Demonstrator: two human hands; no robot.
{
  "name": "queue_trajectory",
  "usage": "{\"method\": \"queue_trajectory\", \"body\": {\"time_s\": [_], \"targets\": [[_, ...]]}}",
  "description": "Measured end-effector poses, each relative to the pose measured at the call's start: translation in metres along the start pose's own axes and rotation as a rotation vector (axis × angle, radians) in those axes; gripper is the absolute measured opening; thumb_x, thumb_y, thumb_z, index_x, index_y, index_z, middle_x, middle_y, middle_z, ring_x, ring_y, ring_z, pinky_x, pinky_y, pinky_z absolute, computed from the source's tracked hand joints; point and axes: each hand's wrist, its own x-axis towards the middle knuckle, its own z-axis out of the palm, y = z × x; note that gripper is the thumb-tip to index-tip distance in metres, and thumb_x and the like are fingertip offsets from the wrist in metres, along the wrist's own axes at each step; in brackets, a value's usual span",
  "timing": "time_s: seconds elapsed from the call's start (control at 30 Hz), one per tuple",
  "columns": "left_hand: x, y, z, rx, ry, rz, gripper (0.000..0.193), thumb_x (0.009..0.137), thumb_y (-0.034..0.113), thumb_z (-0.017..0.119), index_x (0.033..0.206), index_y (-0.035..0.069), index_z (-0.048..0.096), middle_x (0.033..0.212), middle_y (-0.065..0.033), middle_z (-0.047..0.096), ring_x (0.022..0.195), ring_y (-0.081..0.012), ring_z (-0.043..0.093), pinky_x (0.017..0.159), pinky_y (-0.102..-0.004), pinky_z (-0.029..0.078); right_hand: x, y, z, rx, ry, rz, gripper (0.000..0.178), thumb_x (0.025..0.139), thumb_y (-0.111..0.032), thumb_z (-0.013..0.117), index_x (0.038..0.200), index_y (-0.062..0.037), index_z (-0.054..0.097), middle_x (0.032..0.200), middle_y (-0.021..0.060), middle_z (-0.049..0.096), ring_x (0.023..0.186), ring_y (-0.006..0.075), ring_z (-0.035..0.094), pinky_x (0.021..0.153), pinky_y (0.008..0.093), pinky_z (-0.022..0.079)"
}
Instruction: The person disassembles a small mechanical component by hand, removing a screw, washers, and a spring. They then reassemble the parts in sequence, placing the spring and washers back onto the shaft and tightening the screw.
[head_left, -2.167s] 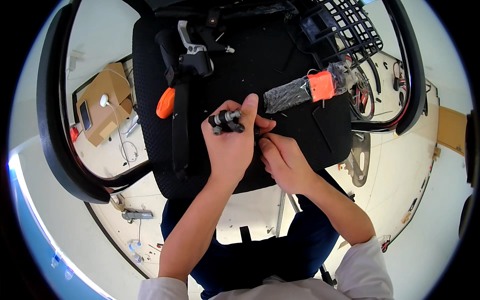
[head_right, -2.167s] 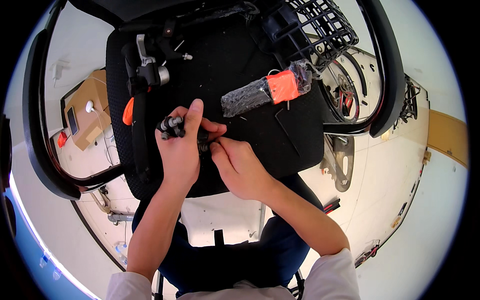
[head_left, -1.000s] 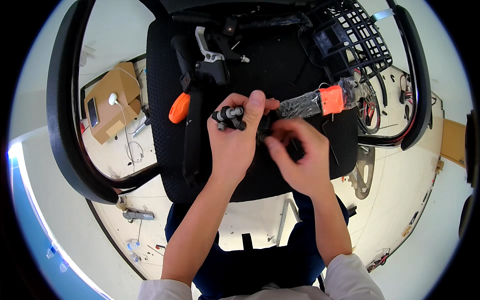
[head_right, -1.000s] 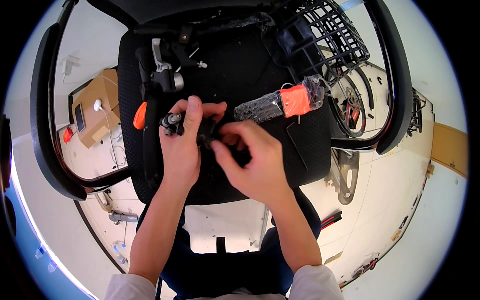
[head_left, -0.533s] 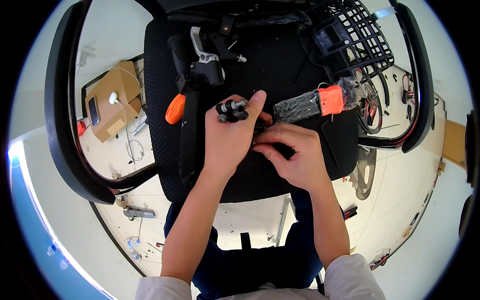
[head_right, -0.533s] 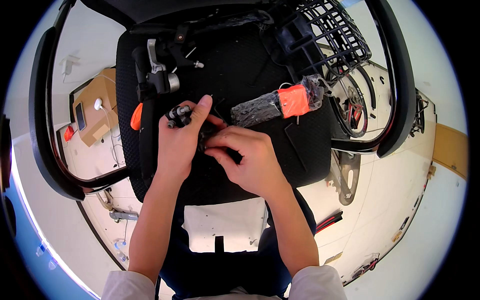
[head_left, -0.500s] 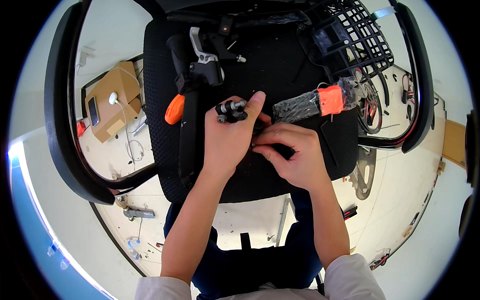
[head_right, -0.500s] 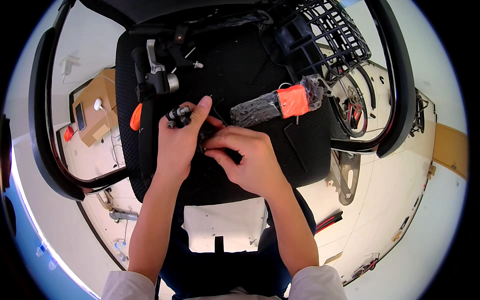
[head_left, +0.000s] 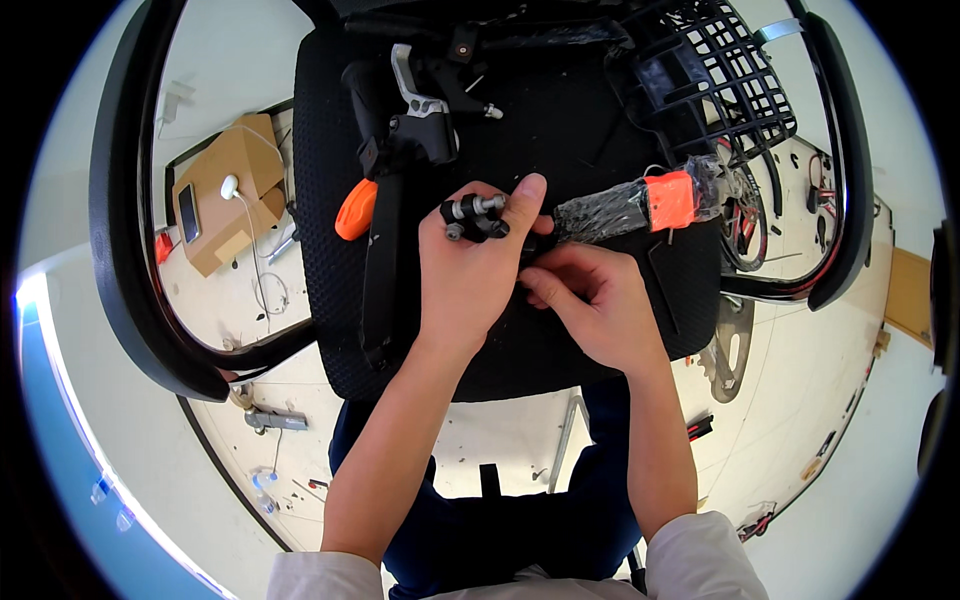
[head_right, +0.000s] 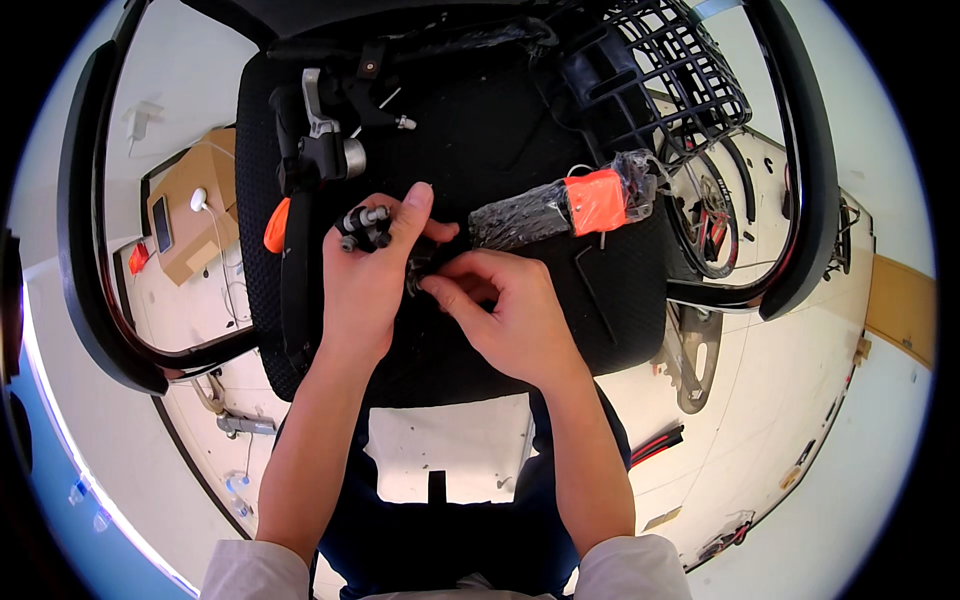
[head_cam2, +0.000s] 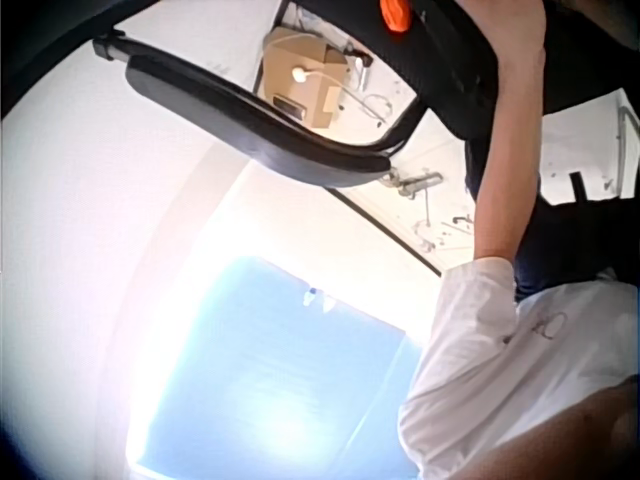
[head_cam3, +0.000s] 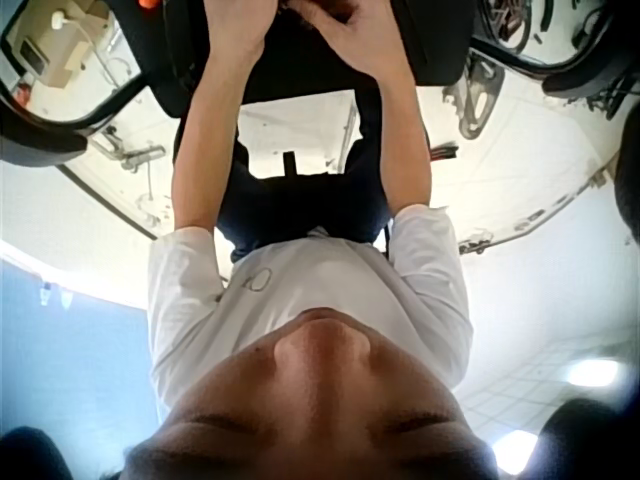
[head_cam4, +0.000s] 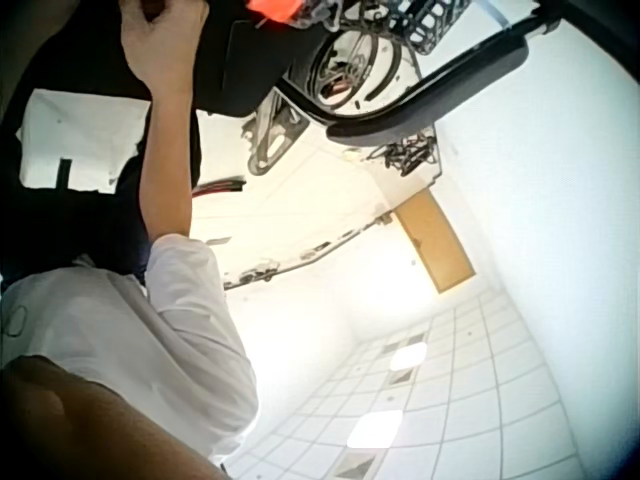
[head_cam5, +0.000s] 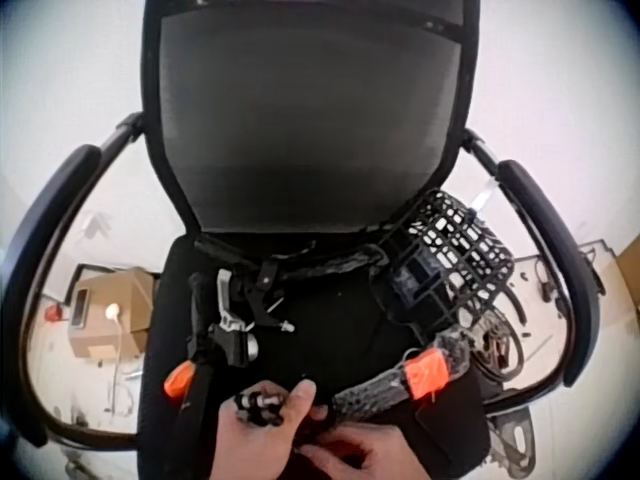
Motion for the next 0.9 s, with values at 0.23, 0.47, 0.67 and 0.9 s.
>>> {"method": "queue_trajectory", "body": {"time_s": [0.23, 0.47, 0.67, 0.9], "targets": [[-0.002, 0.000, 0.000, -0.144, -0.041, -0.070, 0.029, 0.090, 0.028, 0.068, 0.076, 0.004, 0.058, 0.072, -0.0096, 0.066, 0.079, -0.0193, 0.068, 0.075, -0.0323, 0.053, 0.000, 0.008, 0.007, 0.049, 0.055, -0.226, 0.006, 0.083, 0.009, 0.064, 0.089, 0.0095, 0.064, 0.085, 0.0100, 0.066, 0.076, 0.0143, 0.066, 0.072, 0.0256, 0.055], [0.000, 0.007, -0.006, 0.061, -0.139, -0.053, 0.020, 0.089, 0.016, 0.068, 0.080, 0.003, 0.056, 0.076, -0.0062, 0.065, 0.079, -0.0167, 0.068, 0.071, -0.0302, 0.055, 0.001, 0.005, -0.012, 0.094, 0.107, -0.181, 0.006, 0.083, 0.003, 0.067, 0.087, 0.0062, 0.066, 0.083, 0.0091, 0.068, 0.074, 0.0124, 0.066, 0.068, 0.0236, 0.054], [-0.005, -0.007, -0.002, 0.268, -0.230, 0.014, 0.012, 0.080, 0.004, 0.067, 0.081, 0.000, 0.056, 0.069, -0.0040, 0.061, 0.064, -0.0096, 0.058, 0.057, -0.0250, 0.047, 0.001, -0.003, -0.016, 0.264, 0.223, -0.253, 0.014, 0.085, -0.001, 0.066, 0.098, 0.0038, 0.067, 0.087, 0.0064, 0.066, 0.071, 0.0095, 0.064, 0.063, 0.0204, 0.049], [-0.005, -0.009, 0.001, 0.398, -0.253, 0.021, 0.021, 0.072, 0.006, 0.069, 0.086, -0.001, 0.055, 0.067, -0.0070, 0.060, 0.062, -0.0117, 0.056, 0.059, -0.0279, 0.044, 0.005, 0.007, -0.020, 0.121, 0.184, -0.337, 0.008, 0.086, -0.001, 0.064, 0.092, 0.0039, 0.068, 0.085, 0.0055, 0.064, 0.066, 0.0083, 0.061, 0.057, 0.0190, 0.045]]}}
